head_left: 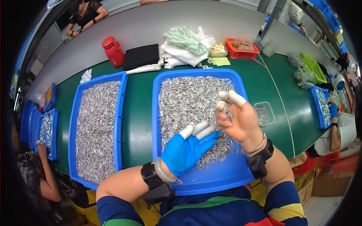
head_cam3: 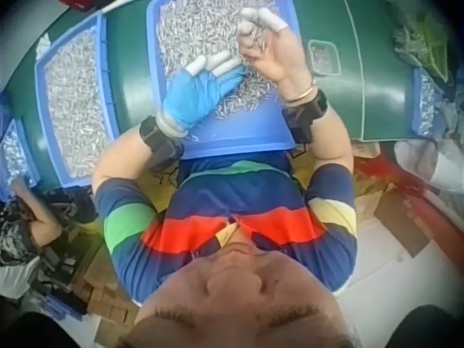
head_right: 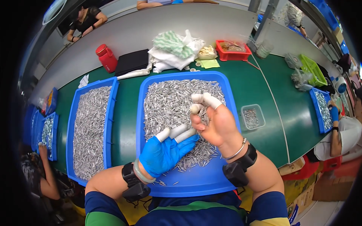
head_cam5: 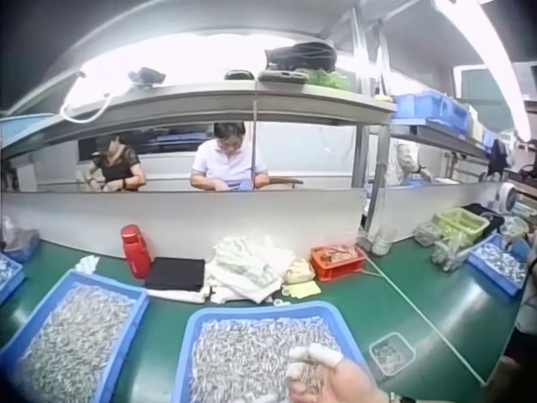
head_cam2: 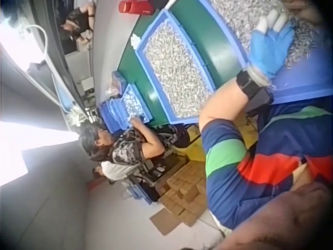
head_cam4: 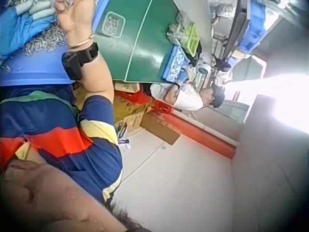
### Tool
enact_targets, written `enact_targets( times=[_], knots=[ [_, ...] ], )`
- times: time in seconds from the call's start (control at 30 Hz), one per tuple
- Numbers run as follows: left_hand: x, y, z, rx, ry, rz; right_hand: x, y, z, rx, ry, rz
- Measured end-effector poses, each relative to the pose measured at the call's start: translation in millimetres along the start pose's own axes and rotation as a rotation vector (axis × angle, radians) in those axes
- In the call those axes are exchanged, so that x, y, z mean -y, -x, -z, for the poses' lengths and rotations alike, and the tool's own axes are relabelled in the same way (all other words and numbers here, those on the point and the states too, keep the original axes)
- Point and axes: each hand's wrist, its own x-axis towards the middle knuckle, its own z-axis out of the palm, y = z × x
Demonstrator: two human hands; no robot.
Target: The person sorts metal pins by hand, picking them up from a blue tray, inspecting them, and placing some into a small clear container. They also move pins between two large blue trays while sorting through the pile.
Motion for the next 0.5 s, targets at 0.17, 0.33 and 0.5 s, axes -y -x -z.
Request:
enact_targets(
  times=[0.17,0.33,0.5],
  knots=[
    [-5,-3,-1,0.044,0.149,0.012,-33,-17,-20,-0.053,0.065,0.023],
    [-8,-9,5,0.03,0.235,-0.028,-36,-18,-13,0.048,0.007,0.052],
    [-9,-10,1,0.014,0.196,-0.006,-30,-17,-9,0.068,-0.055,0.052]
  ],
)
